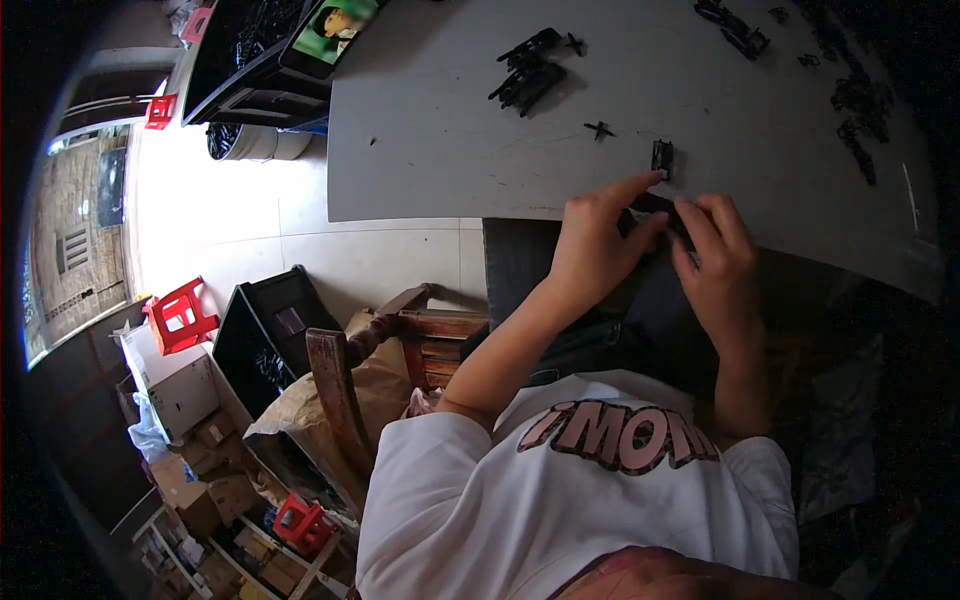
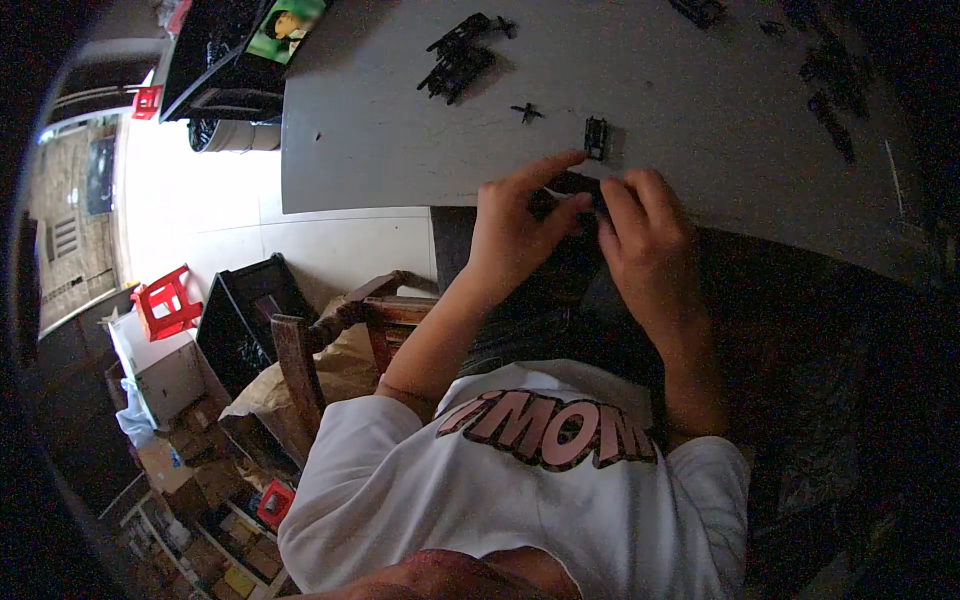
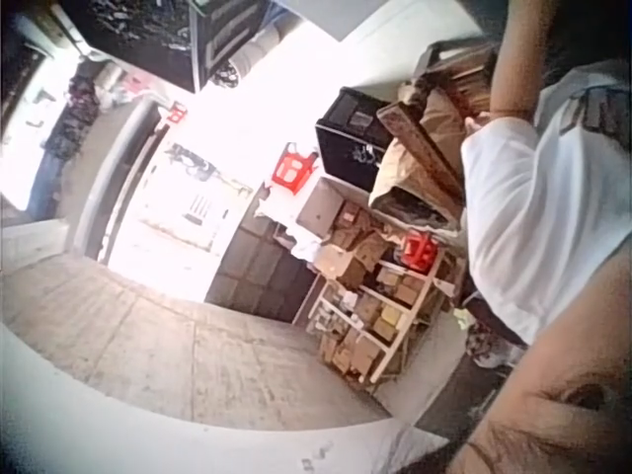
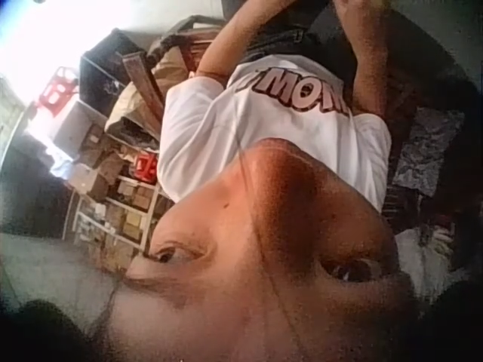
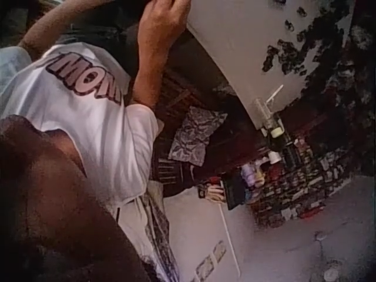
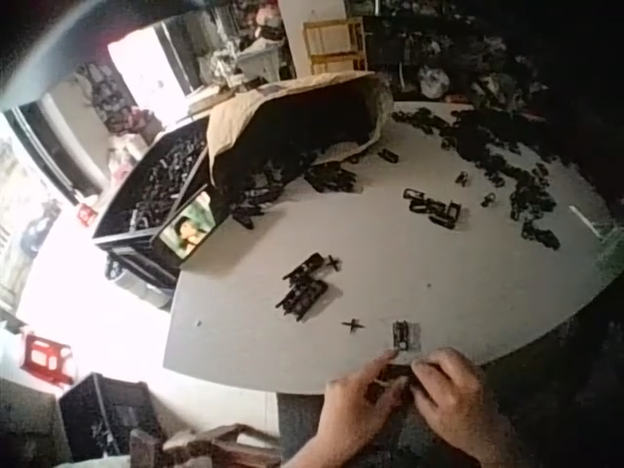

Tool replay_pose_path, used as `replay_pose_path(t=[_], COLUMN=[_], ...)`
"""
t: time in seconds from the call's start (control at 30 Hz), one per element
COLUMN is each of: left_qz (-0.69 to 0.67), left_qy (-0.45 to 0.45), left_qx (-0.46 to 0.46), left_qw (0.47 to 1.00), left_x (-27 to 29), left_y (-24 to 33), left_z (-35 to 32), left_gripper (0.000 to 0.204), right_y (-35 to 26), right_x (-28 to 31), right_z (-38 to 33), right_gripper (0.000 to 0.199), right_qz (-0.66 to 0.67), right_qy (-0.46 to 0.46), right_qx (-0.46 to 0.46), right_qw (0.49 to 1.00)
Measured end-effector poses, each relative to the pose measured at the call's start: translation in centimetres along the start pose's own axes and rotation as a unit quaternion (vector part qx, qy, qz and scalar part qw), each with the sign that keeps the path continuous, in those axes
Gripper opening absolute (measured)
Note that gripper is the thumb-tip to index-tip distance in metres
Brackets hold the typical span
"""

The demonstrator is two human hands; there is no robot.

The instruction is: The recorder is joining small black plastic buckles or clips together at a work table.

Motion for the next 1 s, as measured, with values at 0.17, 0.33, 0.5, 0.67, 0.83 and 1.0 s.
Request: replay_pose_path(t=[0.17, 0.33, 0.5, 0.67, 0.83, 1.0], left_qz=[-0.028, 0.144, 0.166, 0.081, 0.257, 0.145], left_qy=[-0.025, -0.037, -0.049, -0.088, -0.039, -0.051], left_qx=[0.017, -0.07, -0.03, -0.002, -0.019, -0.055], left_qw=[0.999, 0.986, 0.984, 0.993, 0.966, 0.987], left_x=[-0.1, -0.4, -0.5, -0.1, -0.8, -0.1], left_y=[-0.1, 1.1, 1.9, 1.0, 2.2, 1.9], left_z=[-0.2, -0.4, -0.5, -0.5, -1.3, -0.7], left_gripper=[0.04, 0.041, 0.041, 0.042, 0.036, 0.031], right_y=[-0.3, 0.2, 0.5, 0.0, -0.3, 0.1], right_x=[0.0, 0.1, 0.0, 0.3, -0.3, 0.1], right_z=[-0.5, -0.4, -0.5, -0.8, -0.9, -1.1], right_gripper=[0.038, 0.036, 0.036, 0.036, 0.037, 0.037], right_qz=[-0.036, 0.004, -0.001, 0.015, -0.013, 0.001], right_qy=[0.022, -0.019, 0.002, 0.021, 0.01, 0.018], right_qx=[0.046, 0.02, 0.025, 0.06, 0.057, 0.054], right_qw=[0.998, 1.0, 1.0, 0.998, 0.998, 0.998])
Point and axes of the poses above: each hand's wrist, its own z-axis towards the middle knuckle, its own x-axis out of the back of the hand, y = z × x, the point moved 7 cm from there along z, towards the middle knuckle, and after that the axes turned 13 degrees about -y, right-handed, at the moved point
